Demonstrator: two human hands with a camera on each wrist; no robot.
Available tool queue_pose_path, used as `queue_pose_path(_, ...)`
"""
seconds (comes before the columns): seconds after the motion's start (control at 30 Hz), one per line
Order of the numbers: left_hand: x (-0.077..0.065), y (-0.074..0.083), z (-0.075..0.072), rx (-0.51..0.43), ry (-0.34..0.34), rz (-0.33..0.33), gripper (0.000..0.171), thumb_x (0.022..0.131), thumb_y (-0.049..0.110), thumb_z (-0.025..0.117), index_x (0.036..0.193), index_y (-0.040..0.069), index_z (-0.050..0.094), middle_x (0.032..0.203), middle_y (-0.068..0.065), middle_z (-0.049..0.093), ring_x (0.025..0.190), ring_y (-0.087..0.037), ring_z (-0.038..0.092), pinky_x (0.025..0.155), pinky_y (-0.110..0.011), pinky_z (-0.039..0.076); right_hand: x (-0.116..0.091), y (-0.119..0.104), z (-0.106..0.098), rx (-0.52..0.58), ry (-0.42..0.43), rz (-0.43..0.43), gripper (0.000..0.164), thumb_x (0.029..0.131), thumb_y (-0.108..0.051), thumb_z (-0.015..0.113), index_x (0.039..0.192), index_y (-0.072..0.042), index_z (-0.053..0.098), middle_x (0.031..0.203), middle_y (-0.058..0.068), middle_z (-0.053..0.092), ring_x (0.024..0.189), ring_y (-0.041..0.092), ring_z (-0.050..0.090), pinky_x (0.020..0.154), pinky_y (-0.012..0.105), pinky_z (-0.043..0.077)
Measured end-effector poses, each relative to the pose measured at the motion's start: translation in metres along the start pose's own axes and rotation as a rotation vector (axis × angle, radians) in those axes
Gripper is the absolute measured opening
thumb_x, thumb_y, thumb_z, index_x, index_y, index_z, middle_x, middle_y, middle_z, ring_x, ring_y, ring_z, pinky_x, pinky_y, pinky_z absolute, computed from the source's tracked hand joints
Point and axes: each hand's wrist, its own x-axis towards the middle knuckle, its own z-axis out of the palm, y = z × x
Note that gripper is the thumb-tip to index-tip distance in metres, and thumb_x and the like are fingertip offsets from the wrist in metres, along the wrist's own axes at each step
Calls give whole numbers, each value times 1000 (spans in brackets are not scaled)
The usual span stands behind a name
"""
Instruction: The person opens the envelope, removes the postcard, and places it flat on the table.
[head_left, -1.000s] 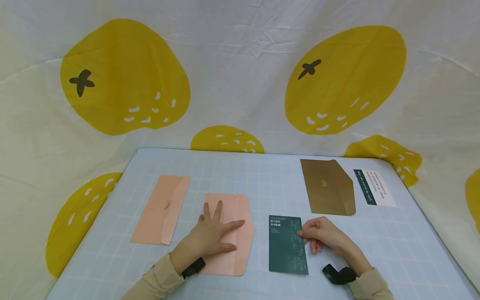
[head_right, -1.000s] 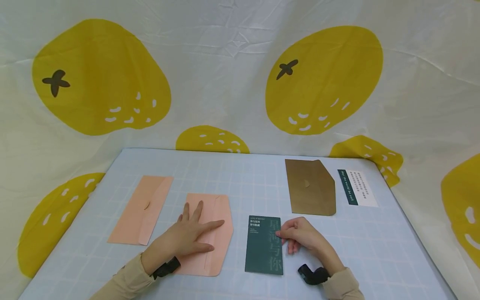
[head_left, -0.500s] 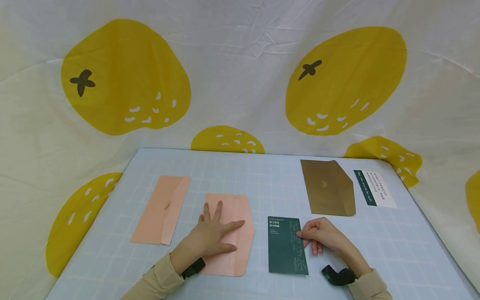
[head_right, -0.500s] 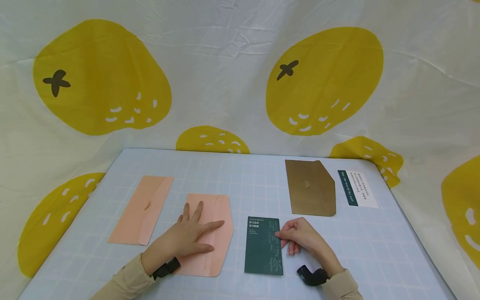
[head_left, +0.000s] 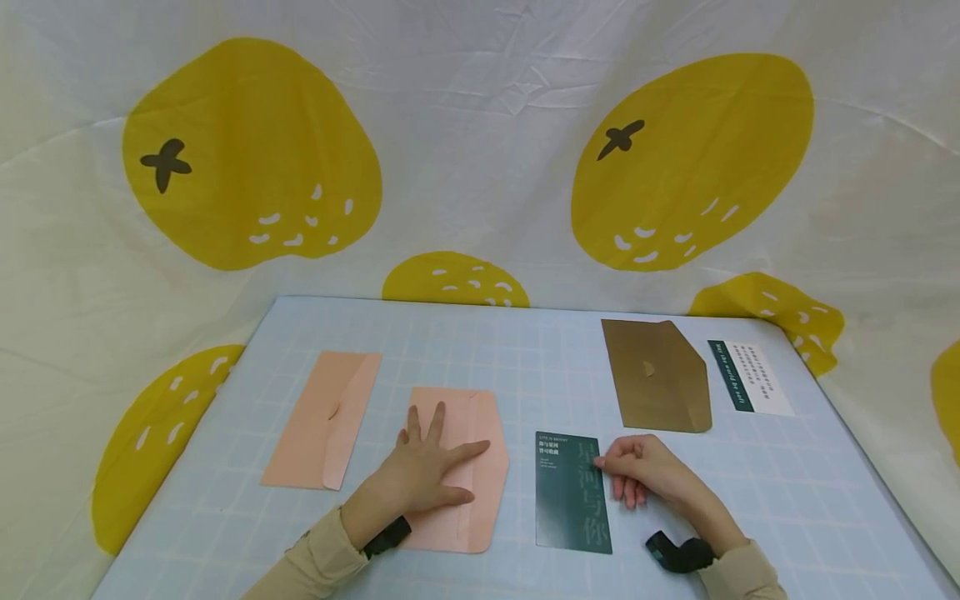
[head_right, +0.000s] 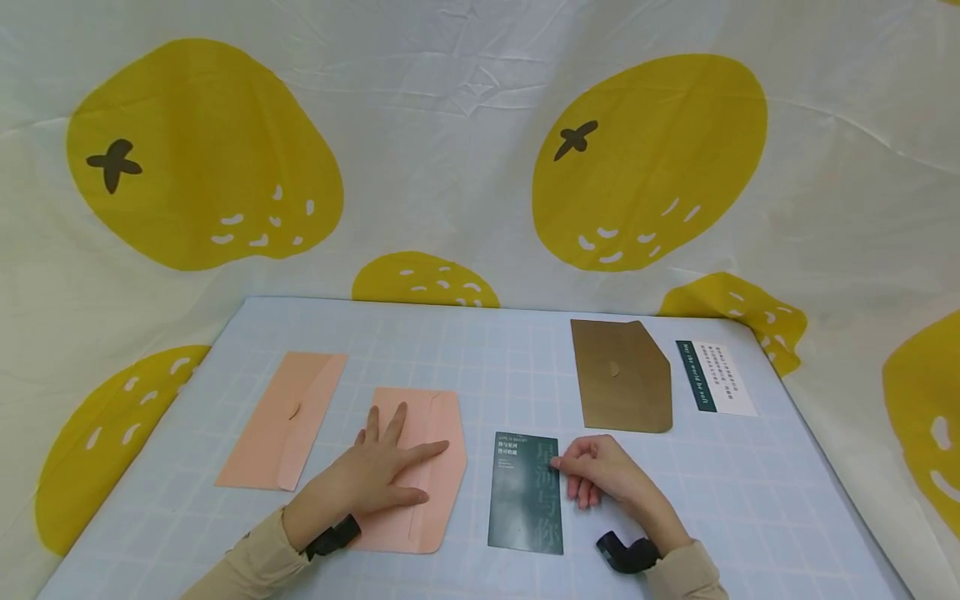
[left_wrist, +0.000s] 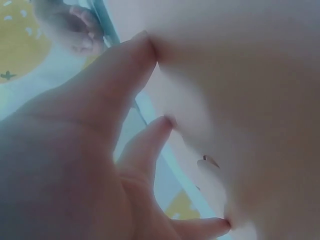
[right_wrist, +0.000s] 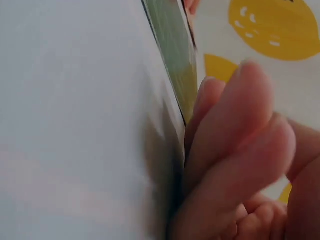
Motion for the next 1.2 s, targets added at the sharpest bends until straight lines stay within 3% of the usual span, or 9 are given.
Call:
queue_pose_path(0.13, 1, 0, -1, 17, 1, 2, 67, 87, 56, 68, 148, 40, 45, 158, -34, 13, 135, -69, 8, 102, -70, 32, -9, -15, 3, -63, 86, -89, 26, 93, -24, 70, 98, 1, 64, 71, 13, 65, 55, 21, 59, 50, 27, 51)
queue_pose_path(0.23, 1, 1, -2, 29, -2, -3, 68, 86, 57, 68, 148, 40, 45, 158, -33, 15, 135, -69, 10, 102, -70, 32, -18, -30, 14, -260, 200, -175, 27, 89, -23, 75, 105, -4, 65, 87, 8, 68, 72, 22, 63, 61, 31, 55)
queue_pose_path(0.33, 1, 2, -4, 16, -11, -14, 70, 85, 60, 68, 148, 40, 46, 158, -33, 13, 136, -68, 8, 102, -71, 30, -26, -39, 29, -530, 268, -203, 52, 84, -34, 80, 125, -9, 61, 122, 8, 65, 105, 27, 62, 85, 43, 55)
queue_pose_path(0.47, 0, 3, -4, -10, -23, -27, 80, 77, 69, 70, 148, 40, 45, 159, -32, 10, 137, -67, 4, 104, -74, 24, -32, -38, 44, -736, 185, -225, 93, 78, -50, 80, 153, -14, 37, 159, 16, 29, 139, 41, 37, 102, 66, 36)
queue_pose_path(0.57, 0, 2, -1, -10, -22, -37, 89, 70, 74, 71, 148, 43, 44, 160, -31, 7, 138, -66, 2, 103, -75, 23, -34, -31, 50, -757, 85, -244, 104, 78, -56, 77, 158, -17, 24, 164, 18, 10, 145, 47, 19, 103, 75, 23)
queue_pose_path(0.73, 0, 1, 6, -11, -13, -47, 97, 63, 78, 73, 149, 45, 41, 160, -31, 5, 138, -66, 1, 101, -77, 23, -35, -21, 54, -760, -18, -197, 100, 80, -61, 71, 158, -19, 26, 165, 17, 5, 148, 47, 4, 105, 76, 10)
queue_pose_path(1.2, -1, 6, 5, -37, -39, -75, 100, 62, 76, 76, 150, 45, 39, 161, -30, 1, 138, -65, -5, 102, -79, 18, -28, -17, 53, -793, -12, -169, 98, 80, -64, 69, 158, -21, 28, 166, 12, 3, 150, 40, 1, 110, 71, 6)
